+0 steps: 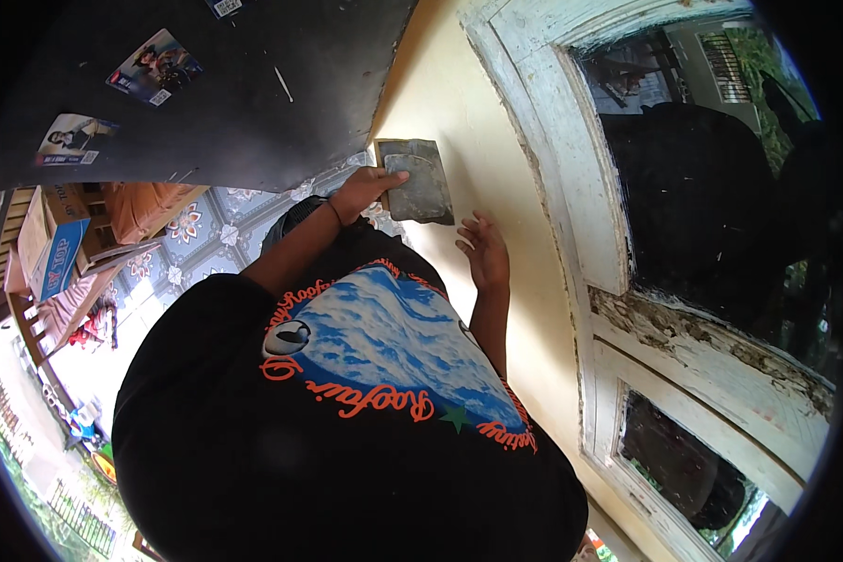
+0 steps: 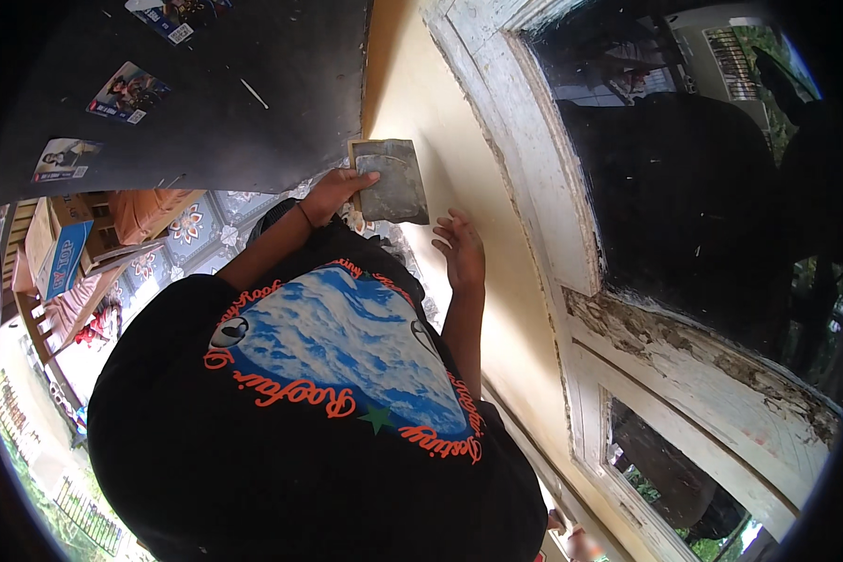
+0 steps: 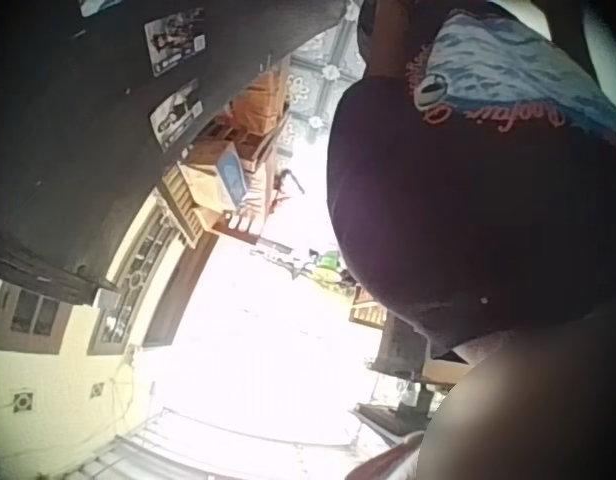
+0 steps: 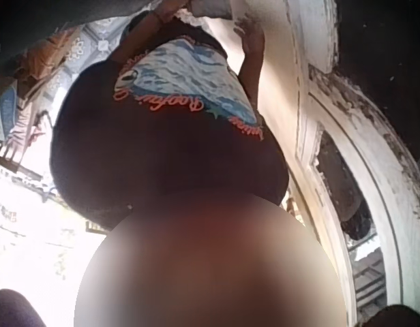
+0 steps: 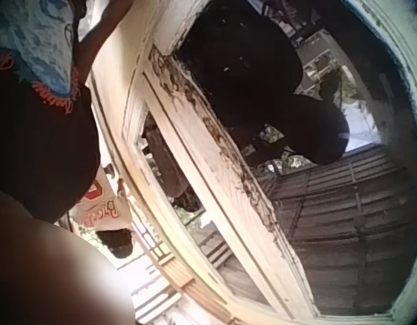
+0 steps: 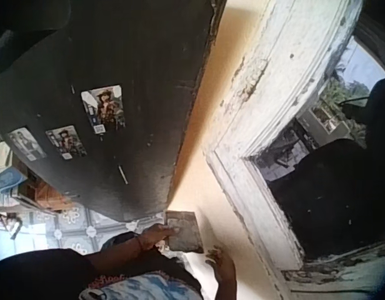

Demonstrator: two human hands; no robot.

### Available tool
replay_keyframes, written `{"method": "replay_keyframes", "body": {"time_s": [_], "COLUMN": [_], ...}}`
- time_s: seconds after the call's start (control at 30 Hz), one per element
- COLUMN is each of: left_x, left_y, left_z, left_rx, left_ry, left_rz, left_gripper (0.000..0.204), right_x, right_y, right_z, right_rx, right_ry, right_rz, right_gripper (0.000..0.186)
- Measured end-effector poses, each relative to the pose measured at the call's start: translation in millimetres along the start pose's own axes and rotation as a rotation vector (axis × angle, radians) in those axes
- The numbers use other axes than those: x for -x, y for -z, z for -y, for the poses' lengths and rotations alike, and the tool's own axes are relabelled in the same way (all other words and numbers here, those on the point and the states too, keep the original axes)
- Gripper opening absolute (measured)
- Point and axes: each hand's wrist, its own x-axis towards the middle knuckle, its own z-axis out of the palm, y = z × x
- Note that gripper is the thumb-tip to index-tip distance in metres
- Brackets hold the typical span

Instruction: The person applies and smooths wall filler onto a plaster board wall surface using spatulas and a trowel.

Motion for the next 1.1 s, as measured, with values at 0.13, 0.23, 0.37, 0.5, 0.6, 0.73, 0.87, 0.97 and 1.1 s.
{"method": "replay_keyframes", "body": {"time_s": [0.13, 0.23, 0.37, 0.5, 0.6, 0.73, 0.87, 0.97, 1.1], "left_x": [7, 15, 20, 22, 9, 11, 5, 2, -1], "left_y": [-10, -17, -21, -25, -14, -16, -22, -33, -40], "left_z": [7, 8, 12, 21, 50, 47, 64, 69, 66], "left_rx": [-0.167, -0.394, -0.486, -0.539, -0.441, -0.639, -0.579, -0.608, -0.620], "left_ry": [0.026, -0.066, -0.043, -0.126, -0.325, -0.167, -0.155, -0.162, -0.113], "left_rz": [-0.048, -0.069, -0.080, -0.163, -0.264, -0.410, -0.374, -0.285, -0.227], "left_gripper": [0.041, 0.043, 0.047, 0.044, 0.037, 0.032, 0.031, 0.030, 0.031], "right_x": [-10, -16, -16, -6, -6, -15, -4, 16, 12], "right_y": [-21, -38, -46, -35, -14, 50, 110, 137, 167], "right_z": [9, 5, -5, -6, -13, -65, -121, -136, -151], "right_rx": [0.228, 0.378, -0.004, -0.203, -0.243, -0.373, -0.605, -0.739, -0.743], "right_ry": [-0.033, -0.083, -0.214, -0.245, -0.322, -0.377, -0.336, -0.233, -0.147], "right_rz": [0.067, 0.148, 0.282, 0.339, 0.373, 0.082, -0.108, -0.156, -0.254], "right_gripper": [0.037, 0.038, 0.044, 0.043, 0.039, 0.030, 0.025, 0.025, 0.025]}}
